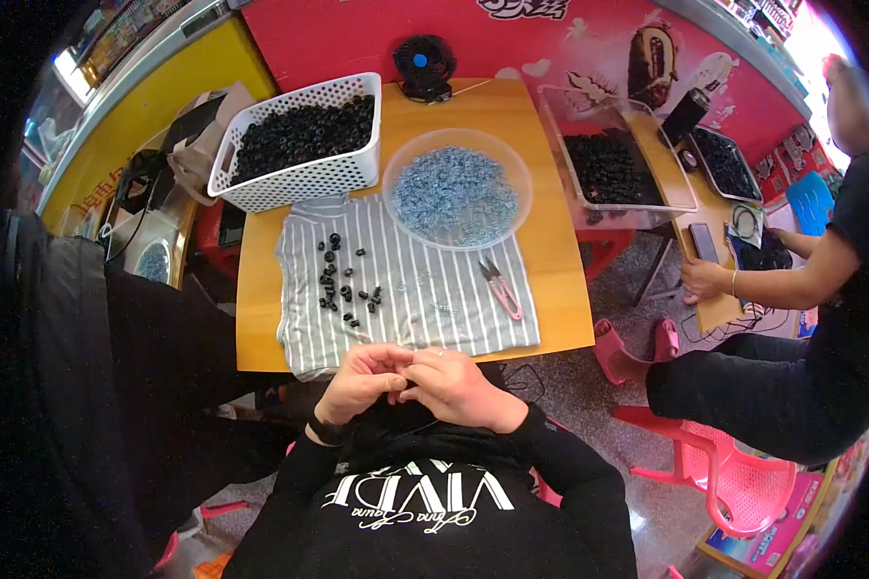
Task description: The person sits at a table and repeatedly picks up small black plastic components and light blue beads. They insert the beads into the black parts by hand, one at a time, and place the assembled units onto a striped cloth on the table.
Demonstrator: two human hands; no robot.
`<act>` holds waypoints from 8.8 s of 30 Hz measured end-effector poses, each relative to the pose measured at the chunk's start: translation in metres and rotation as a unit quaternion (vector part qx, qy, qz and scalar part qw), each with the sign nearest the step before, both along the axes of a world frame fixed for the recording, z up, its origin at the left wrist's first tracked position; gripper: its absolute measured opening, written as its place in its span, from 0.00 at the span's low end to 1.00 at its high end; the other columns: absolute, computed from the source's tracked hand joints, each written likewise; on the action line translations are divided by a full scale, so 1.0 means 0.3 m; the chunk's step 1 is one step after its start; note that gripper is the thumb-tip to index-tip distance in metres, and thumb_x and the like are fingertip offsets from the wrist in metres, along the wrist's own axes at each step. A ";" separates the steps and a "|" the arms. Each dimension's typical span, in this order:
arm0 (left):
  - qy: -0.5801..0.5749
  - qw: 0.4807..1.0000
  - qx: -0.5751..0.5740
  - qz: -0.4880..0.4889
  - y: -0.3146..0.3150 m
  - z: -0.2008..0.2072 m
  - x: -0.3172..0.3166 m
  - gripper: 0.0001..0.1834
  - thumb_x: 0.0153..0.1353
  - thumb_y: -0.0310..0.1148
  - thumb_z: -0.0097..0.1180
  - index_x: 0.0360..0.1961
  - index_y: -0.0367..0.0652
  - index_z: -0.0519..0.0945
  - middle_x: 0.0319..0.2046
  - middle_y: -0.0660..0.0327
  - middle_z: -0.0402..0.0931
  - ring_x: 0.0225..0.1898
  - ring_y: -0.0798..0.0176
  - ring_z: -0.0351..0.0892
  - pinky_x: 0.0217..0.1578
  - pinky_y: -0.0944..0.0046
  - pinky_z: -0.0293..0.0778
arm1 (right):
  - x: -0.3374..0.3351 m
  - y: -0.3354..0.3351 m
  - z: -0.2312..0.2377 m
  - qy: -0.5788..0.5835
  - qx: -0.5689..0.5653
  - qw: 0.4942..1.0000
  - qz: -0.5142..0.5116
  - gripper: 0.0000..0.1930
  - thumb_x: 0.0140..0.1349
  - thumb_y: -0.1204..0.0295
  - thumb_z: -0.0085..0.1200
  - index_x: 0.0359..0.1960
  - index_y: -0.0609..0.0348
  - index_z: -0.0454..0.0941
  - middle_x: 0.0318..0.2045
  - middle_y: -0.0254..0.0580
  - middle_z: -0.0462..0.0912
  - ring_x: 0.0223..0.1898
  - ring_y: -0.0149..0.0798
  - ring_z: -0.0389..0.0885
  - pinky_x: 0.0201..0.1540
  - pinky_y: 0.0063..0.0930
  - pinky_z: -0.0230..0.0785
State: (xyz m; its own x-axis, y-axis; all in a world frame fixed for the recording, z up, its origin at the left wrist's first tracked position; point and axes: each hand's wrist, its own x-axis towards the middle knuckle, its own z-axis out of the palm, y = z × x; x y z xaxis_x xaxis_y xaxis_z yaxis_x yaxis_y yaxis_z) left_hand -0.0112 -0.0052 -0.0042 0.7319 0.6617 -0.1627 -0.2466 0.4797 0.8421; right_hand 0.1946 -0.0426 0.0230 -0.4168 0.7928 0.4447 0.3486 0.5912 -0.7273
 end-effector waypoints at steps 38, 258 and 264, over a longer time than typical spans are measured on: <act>0.527 0.648 0.514 0.195 0.220 0.017 -0.060 0.12 0.51 0.18 0.53 0.36 0.39 0.83 0.34 0.49 0.71 0.39 0.43 0.76 0.39 0.48 0.74 | 0.090 -0.012 -0.042 -0.030 -0.012 0.975 -0.222 0.12 0.50 0.82 0.64 0.38 0.65 0.79 0.35 0.50 0.79 0.37 0.53 0.79 0.39 0.39 0.71; -0.223 0.953 -0.153 0.137 -0.012 -0.126 0.117 0.08 0.67 0.26 0.57 0.45 0.36 0.80 0.46 0.59 0.77 0.47 0.66 0.78 0.48 0.64 0.77 | -0.054 0.022 -0.008 0.107 -0.095 0.971 -0.191 0.09 0.48 0.84 0.66 0.28 0.63 0.77 0.23 0.42 0.78 0.26 0.42 0.79 0.29 0.31 0.69; -0.197 0.962 -0.129 0.139 -0.016 -0.131 0.117 0.07 0.67 0.24 0.57 0.44 0.35 0.80 0.45 0.59 0.77 0.46 0.64 0.79 0.48 0.64 0.78 | -0.040 0.025 0.005 0.114 -0.124 0.970 -0.178 0.09 0.49 0.85 0.65 0.27 0.64 0.77 0.22 0.42 0.78 0.24 0.39 0.78 0.28 0.28 0.69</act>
State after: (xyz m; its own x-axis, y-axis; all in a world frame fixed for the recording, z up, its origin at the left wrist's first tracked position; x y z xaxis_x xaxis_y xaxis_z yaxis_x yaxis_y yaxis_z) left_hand 0.0240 -0.0099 -0.0435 0.5714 0.8152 -0.0943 -0.6711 0.5304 0.5180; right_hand 0.1826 -0.0351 0.0245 -0.0104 0.9624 0.2713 0.3118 0.2609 -0.9136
